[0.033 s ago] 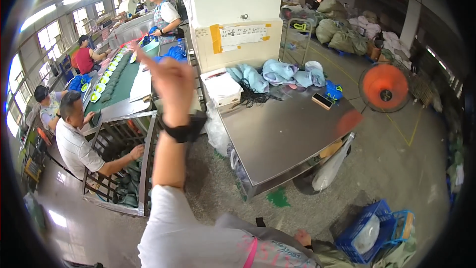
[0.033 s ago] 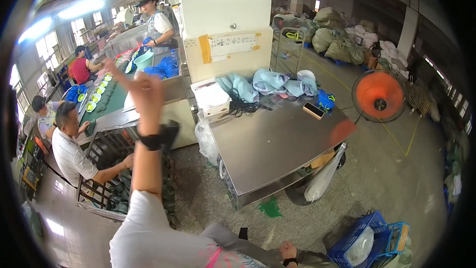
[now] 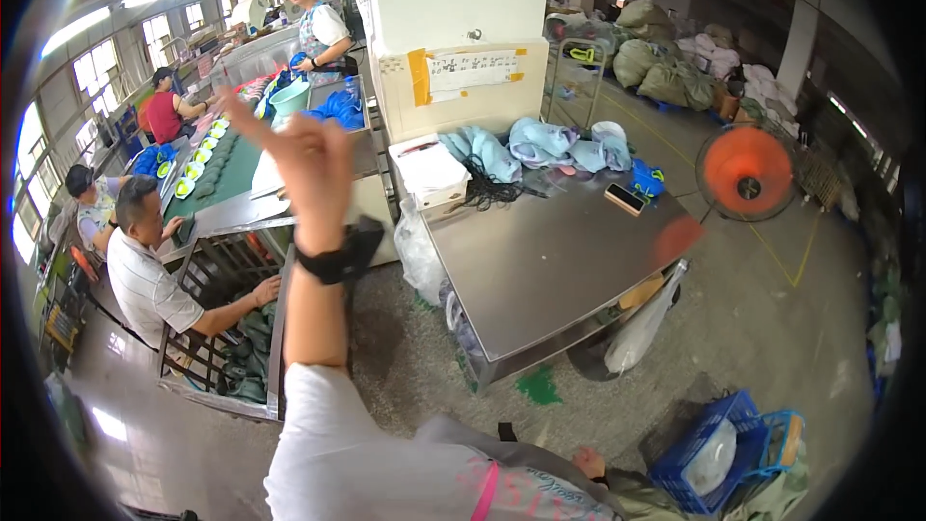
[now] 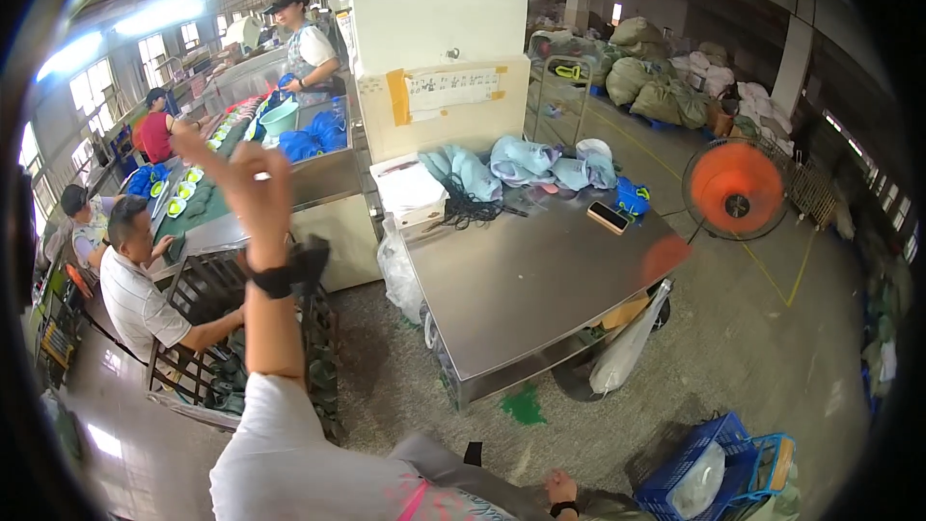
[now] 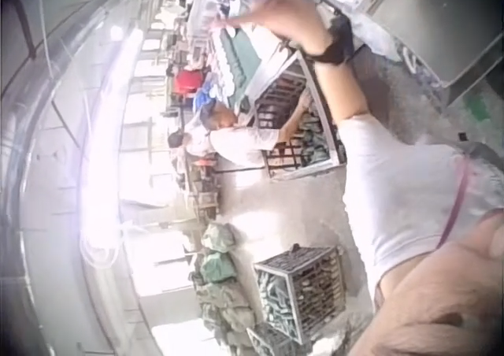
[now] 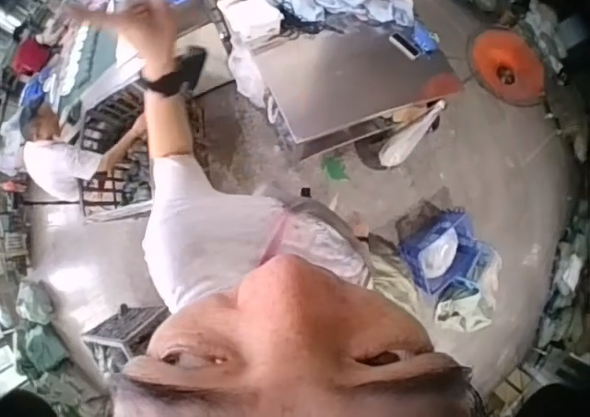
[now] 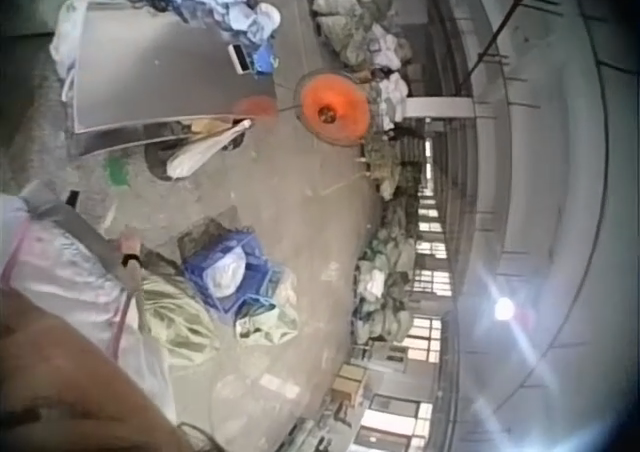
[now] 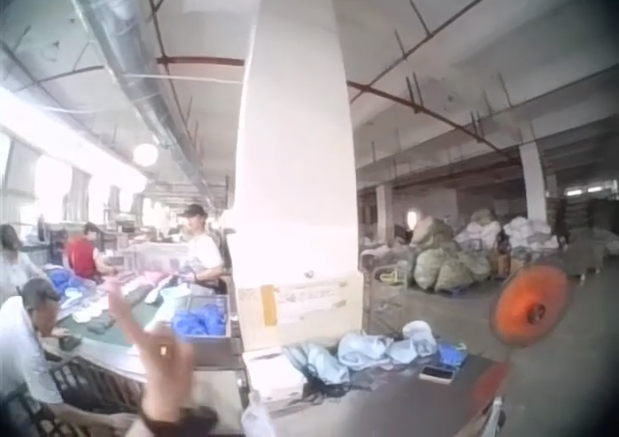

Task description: The recorder extracts blue and yellow shoe uppers from a large sack, arranges them into circular bundles on a work table, and moves them to another station.

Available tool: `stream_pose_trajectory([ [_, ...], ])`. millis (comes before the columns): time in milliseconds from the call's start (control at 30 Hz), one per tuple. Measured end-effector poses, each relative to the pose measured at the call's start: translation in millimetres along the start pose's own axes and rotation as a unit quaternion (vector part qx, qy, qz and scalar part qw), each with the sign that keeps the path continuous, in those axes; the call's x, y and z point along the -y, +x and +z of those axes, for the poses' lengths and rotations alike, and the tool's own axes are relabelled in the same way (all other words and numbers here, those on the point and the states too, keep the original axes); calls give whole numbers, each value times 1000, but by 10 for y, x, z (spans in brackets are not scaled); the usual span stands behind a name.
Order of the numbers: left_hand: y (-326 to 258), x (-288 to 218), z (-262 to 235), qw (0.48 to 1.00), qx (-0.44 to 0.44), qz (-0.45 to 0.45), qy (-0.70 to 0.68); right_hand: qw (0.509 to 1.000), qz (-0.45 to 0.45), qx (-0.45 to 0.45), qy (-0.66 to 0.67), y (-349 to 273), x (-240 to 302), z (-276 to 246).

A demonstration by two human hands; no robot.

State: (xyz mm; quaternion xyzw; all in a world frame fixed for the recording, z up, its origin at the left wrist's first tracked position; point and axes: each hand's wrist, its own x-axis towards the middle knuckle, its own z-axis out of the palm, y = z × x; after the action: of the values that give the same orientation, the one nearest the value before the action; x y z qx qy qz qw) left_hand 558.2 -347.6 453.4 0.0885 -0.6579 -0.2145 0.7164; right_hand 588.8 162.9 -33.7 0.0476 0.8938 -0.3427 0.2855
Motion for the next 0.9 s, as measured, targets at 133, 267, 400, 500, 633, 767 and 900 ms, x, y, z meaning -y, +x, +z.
stream_pose_trajectory([
  [133,-234,3,-217,996,25,84,-24,967,-99,-7,-233,555,-625,185],
  [267,-817,480,-42,972,138,128,139,949,-190,6,-253,991,-533,327],
  [400,-1936,952,172,914,381,-23,137,923,-268,29,-276,1145,-326,407],
  [500,-2744,905,274,765,626,-45,146,910,-305,43,-277,1181,-380,618],
  [633,-3564,790,520,665,735,10,131,910,-322,46,-259,1010,-712,946],
  [767,-3929,798,621,551,817,-20,169,976,-169,98,-94,148,-973,1357],
  [900,-4355,1095,510,526,825,90,187,994,-13,41,-98,-431,-4,913],
])
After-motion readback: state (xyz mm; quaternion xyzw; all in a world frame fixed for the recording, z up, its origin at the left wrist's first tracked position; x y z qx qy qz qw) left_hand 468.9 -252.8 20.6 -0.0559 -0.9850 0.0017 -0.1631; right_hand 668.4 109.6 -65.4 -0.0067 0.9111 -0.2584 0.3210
